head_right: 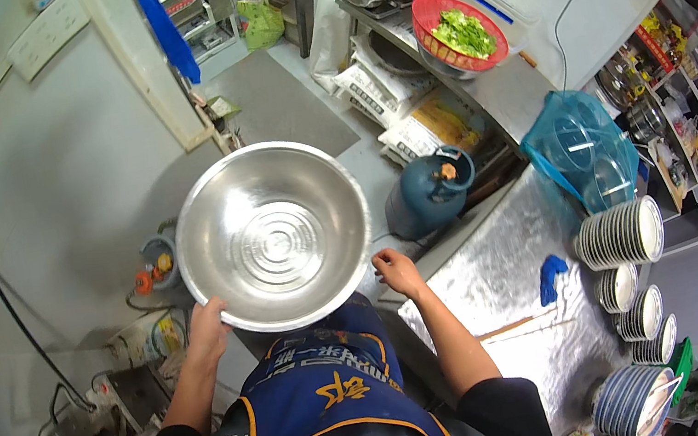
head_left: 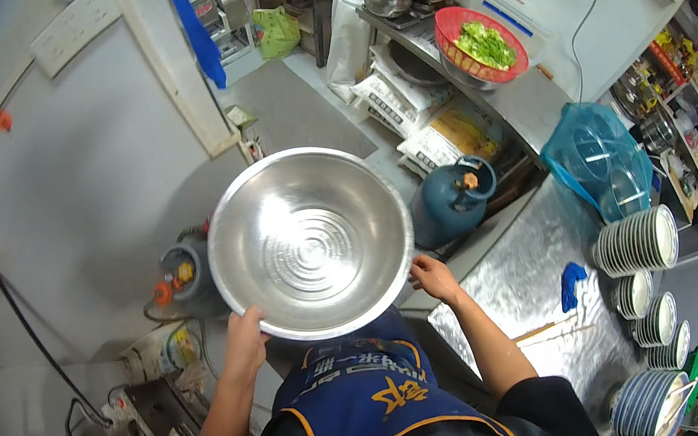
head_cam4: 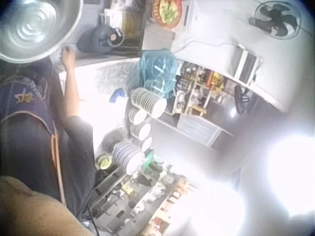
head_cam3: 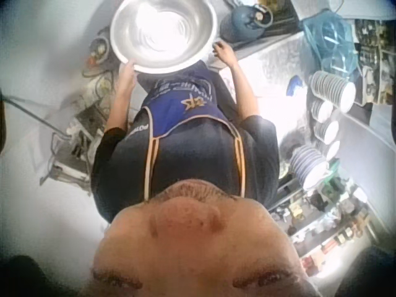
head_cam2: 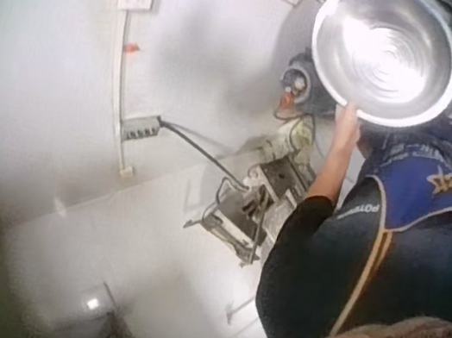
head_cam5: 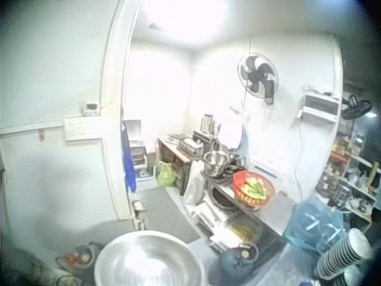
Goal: The person pours a white powder from a metal bowl into a hopper, then washes the bowl at a sink. They place the bowl on a digital scale, add a white powder from a packet, and fill the bowl with water from a tap.
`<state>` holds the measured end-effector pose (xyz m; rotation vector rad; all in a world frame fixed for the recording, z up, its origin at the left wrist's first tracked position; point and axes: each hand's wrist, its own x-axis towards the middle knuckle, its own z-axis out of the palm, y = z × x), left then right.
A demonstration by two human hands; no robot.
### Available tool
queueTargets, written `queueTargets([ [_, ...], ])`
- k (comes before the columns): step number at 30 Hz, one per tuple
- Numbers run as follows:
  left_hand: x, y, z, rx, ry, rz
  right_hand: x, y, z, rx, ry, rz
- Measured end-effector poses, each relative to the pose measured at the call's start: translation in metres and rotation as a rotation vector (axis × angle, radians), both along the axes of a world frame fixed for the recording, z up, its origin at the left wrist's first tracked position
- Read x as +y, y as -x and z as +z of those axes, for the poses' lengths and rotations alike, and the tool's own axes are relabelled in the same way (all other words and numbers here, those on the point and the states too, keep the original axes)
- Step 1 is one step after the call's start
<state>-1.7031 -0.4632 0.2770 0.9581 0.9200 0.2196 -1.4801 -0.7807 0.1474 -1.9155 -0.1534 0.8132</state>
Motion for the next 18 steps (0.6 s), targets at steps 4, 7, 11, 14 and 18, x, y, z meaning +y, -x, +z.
queueTargets([
  [4,0.031,-0.143,-0.03,-0.007,0.037,-0.083,0.029,-0.09,-0.035,0.087,0.042,-0.125],
  [7,0.058,-0.251,-0.062,-0.019,0.078,-0.091,0.046,-0.189,-0.091,0.031,0.061,-0.075],
  [11,0.094,-0.395,-0.061,0.049,0.084,0.025,0.092,-0.328,-0.115,0.039,0.104,-0.049],
  [14,0.134,-0.452,-0.075,0.132,0.122,0.081,0.15,-0.409,-0.096,0.12,0.156,0.088],
  [18,0.187,-0.529,-0.069,0.064,0.152,0.231,0.222,-0.505,-0.094,0.215,0.066,0.223],
])
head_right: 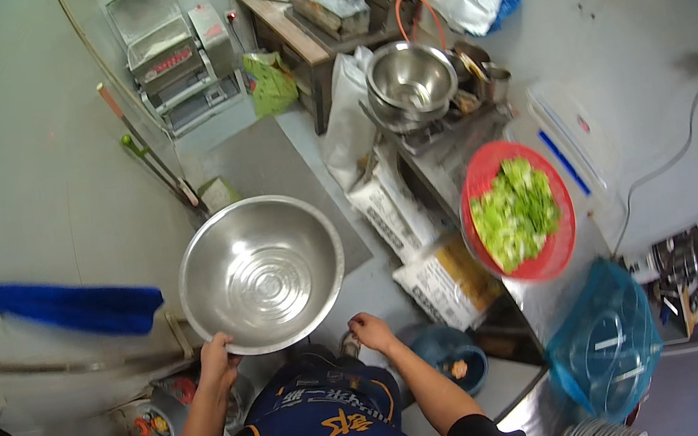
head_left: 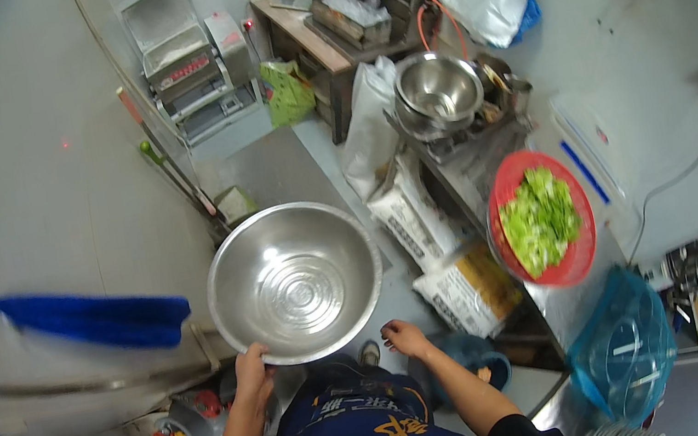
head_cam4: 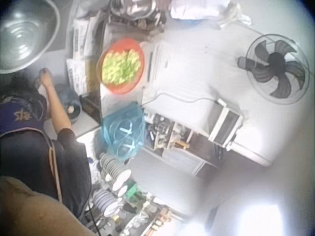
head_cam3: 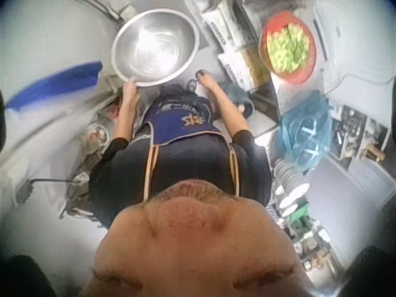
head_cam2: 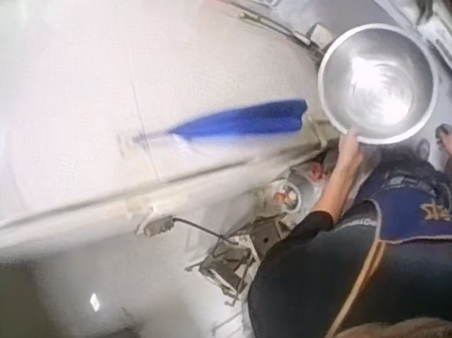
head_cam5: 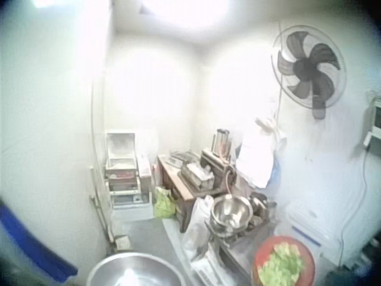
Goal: The person pours a white powder from a metal bowl into a hopper, then washes the bowl at a sink. They place the bowl on a digital scale, add a white powder from a packet, and fill the bowl with water from a tap.
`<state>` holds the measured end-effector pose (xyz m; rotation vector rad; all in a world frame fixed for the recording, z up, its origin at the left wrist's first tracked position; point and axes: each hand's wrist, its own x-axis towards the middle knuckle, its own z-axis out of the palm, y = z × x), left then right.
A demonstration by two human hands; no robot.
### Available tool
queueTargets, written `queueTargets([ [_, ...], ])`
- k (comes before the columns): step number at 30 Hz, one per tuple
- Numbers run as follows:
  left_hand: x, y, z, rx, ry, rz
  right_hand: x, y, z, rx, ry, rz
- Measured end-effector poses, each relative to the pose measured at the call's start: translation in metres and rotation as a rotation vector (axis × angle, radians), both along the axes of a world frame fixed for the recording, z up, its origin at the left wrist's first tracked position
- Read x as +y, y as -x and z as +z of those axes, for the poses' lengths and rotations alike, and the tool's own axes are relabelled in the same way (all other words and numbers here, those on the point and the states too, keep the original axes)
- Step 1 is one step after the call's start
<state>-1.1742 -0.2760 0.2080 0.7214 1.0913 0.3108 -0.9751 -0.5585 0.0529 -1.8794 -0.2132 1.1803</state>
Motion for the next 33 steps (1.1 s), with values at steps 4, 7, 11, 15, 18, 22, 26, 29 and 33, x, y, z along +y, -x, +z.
queueTargets([
  [4,0.06,-0.073,0.013,0.022,-0.038,0.189,0.101,-0.103,0.014,0.032,0.001,0.141],
  [7,0.113,-0.127,0.009,-0.004,-0.064,0.342,0.182,-0.177,0.022,0.004,-0.032,0.236],
  [11,0.202,-0.202,-0.015,-0.012,-0.032,0.419,0.284,-0.29,0.021,0.126,-0.102,0.196],
  [15,0.297,-0.286,-0.028,-0.03,-0.016,0.5,0.381,-0.386,0.049,0.196,-0.176,-0.029],
  [18,0.368,-0.346,-0.008,0.073,-0.037,0.47,0.439,-0.445,0.082,0.082,-0.144,-0.056],
  [22,0.47,-0.423,0.005,-0.062,-0.048,0.523,0.522,-0.524,0.123,0.073,-0.098,-0.074],
  [26,0.57,-0.526,0.011,-0.027,-0.068,0.42,0.586,-0.605,0.123,0.092,-0.099,-0.104],
  [29,0.64,-0.618,0.019,-0.06,-0.116,0.42,0.634,-0.671,0.111,0.19,-0.151,-0.057],
  [33,0.721,-0.735,0.036,-0.03,-0.094,0.4,0.681,-0.755,0.089,-0.14,0.013,0.169],
])
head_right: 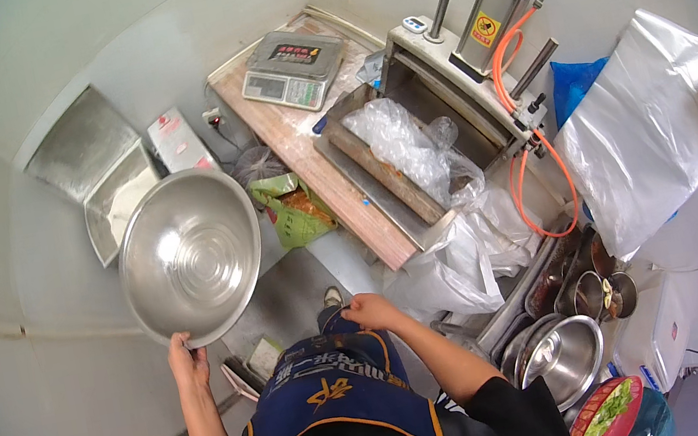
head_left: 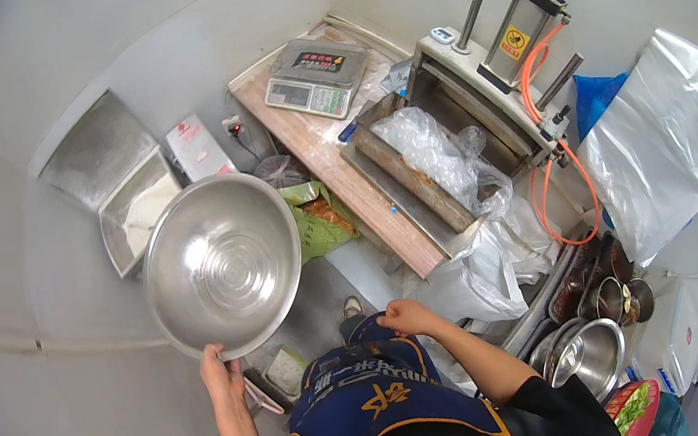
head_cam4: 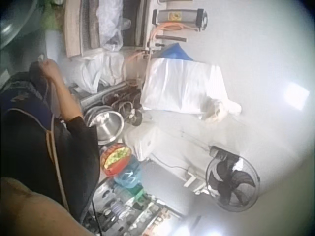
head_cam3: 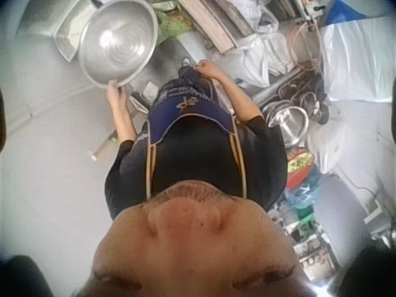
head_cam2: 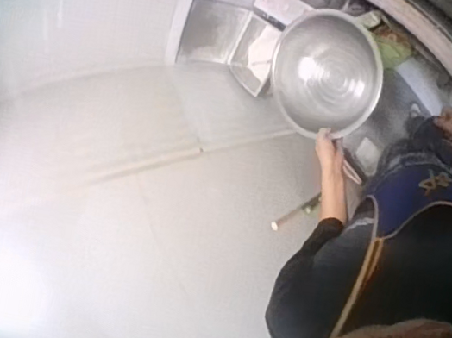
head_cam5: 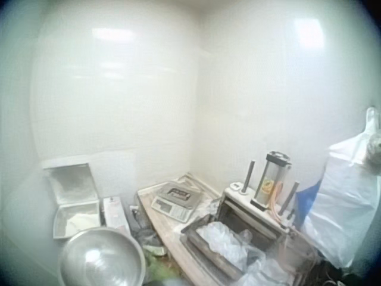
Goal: The person pours a white powder from a metal bowl into a hopper, then washes the bowl at a sink. They place the bowl on a digital scale, add a white powder from a packet, and fill the bowl with water from a tap.
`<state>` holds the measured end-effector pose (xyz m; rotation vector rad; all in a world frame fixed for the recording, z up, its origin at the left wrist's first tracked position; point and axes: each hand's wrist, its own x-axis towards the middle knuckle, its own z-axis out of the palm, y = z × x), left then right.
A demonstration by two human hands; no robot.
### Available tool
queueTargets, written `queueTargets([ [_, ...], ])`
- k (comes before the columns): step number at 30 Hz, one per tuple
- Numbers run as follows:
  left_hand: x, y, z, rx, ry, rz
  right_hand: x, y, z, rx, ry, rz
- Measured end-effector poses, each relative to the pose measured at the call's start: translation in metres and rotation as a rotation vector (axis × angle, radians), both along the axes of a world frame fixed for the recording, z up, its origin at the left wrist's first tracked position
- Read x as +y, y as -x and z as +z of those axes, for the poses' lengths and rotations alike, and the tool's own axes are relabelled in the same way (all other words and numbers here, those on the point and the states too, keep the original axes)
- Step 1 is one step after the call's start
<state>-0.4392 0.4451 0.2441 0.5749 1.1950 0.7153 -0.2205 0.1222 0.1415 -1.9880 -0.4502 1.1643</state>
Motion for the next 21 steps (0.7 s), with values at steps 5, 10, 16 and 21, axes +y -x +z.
queueTargets([
  [5,0.101,-0.152,0.015,-0.073,-0.019,-0.188,0.047,-0.083,-0.028,-0.453,0.233,0.242],
  [10,0.192,-0.349,0.005,-0.287,0.017,-0.42,0.122,-0.156,0.015,-0.285,0.025,0.038],
  [16,0.245,-0.603,-0.051,-0.264,0.108,-0.71,0.199,-0.196,0.034,-0.102,0.056,-0.291],
  [21,0.268,-0.731,-0.095,-0.358,0.278,-0.821,0.261,-0.224,0.073,0.099,0.034,-0.533],
])
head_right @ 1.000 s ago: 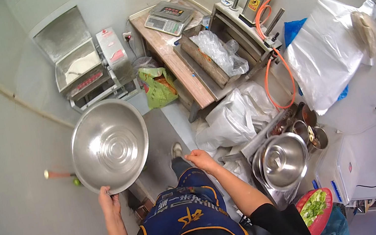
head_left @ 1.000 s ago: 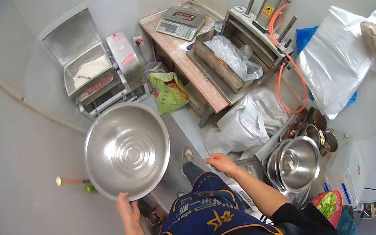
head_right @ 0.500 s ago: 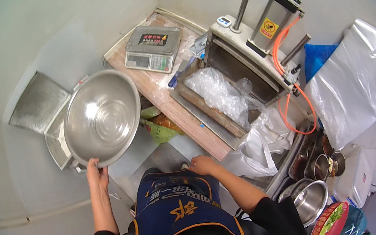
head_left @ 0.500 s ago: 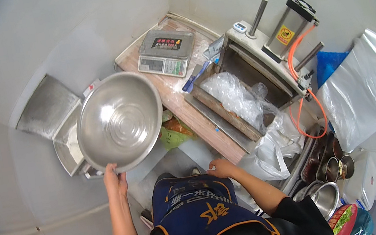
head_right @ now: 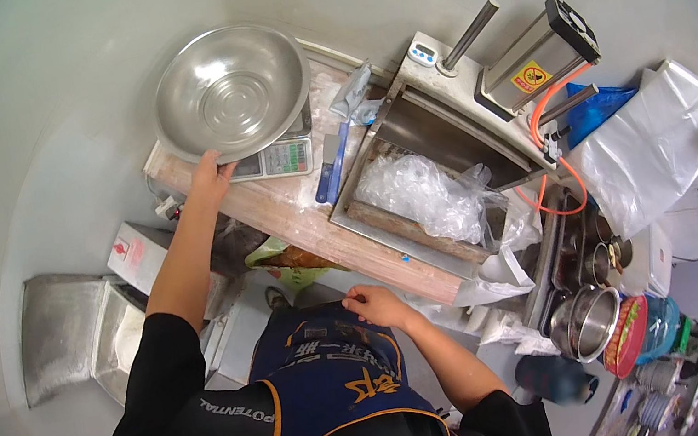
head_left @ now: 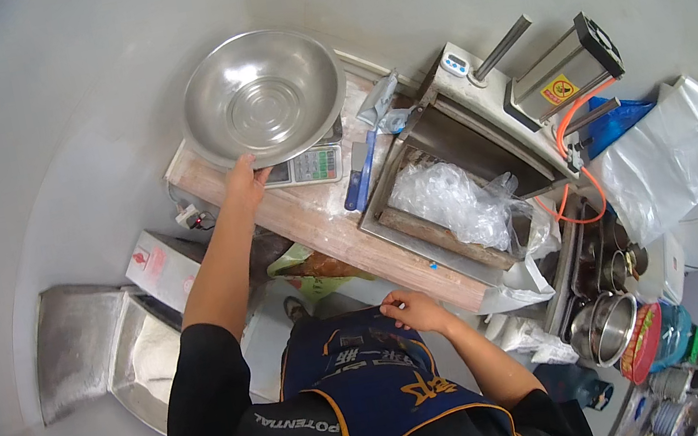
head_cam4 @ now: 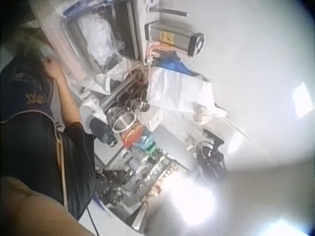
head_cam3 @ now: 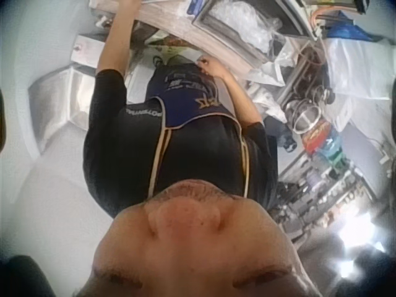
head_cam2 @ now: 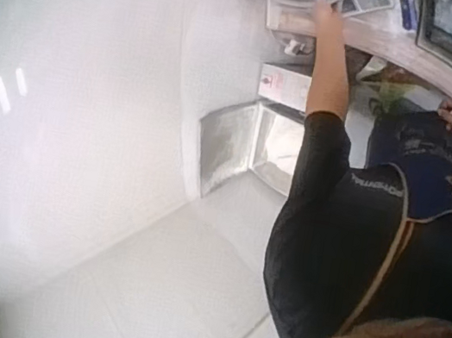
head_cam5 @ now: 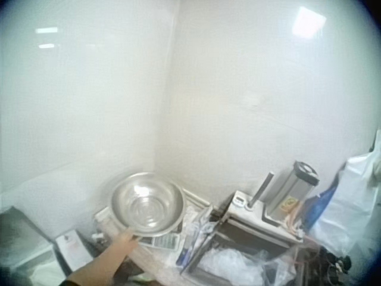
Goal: The person pours a white powder from a metal bowl into a hopper, then washes the bowl at a sink. They place the bowl on a digital scale, add a white powder from a packet, and fill the bowl with water from a tap.
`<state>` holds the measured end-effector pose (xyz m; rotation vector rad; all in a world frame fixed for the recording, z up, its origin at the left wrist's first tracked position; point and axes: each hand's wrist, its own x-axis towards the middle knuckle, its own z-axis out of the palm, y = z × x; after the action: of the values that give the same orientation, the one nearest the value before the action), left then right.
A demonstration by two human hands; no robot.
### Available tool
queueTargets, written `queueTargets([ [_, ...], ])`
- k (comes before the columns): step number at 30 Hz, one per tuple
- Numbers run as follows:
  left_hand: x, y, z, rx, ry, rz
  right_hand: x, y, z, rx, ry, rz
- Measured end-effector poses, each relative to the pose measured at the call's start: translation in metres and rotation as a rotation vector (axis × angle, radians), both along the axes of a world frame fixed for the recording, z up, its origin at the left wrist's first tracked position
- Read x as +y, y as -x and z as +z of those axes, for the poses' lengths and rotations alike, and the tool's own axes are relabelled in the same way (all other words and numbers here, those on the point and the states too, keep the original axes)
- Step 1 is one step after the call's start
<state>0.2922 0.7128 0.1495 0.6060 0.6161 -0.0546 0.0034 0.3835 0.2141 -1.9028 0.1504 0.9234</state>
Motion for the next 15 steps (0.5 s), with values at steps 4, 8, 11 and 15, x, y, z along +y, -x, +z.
queueTargets([
  [4,-0.003,-0.047,-0.027,0.068,-0.074,-0.084,0.014,-0.047,0.036,-0.028,0.095,-0.028],
  [8,-0.001,-0.06,-0.033,0.121,-0.151,-0.156,0.006,-0.128,0.052,-0.267,0.251,-0.106],
  [11,0.0,-0.064,-0.038,0.109,-0.158,-0.153,-0.01,-0.205,0.043,-0.387,0.389,-0.162],
  [15,0.003,-0.055,-0.029,0.104,-0.196,-0.205,-0.031,-0.305,-0.004,-0.576,0.725,0.018],
])
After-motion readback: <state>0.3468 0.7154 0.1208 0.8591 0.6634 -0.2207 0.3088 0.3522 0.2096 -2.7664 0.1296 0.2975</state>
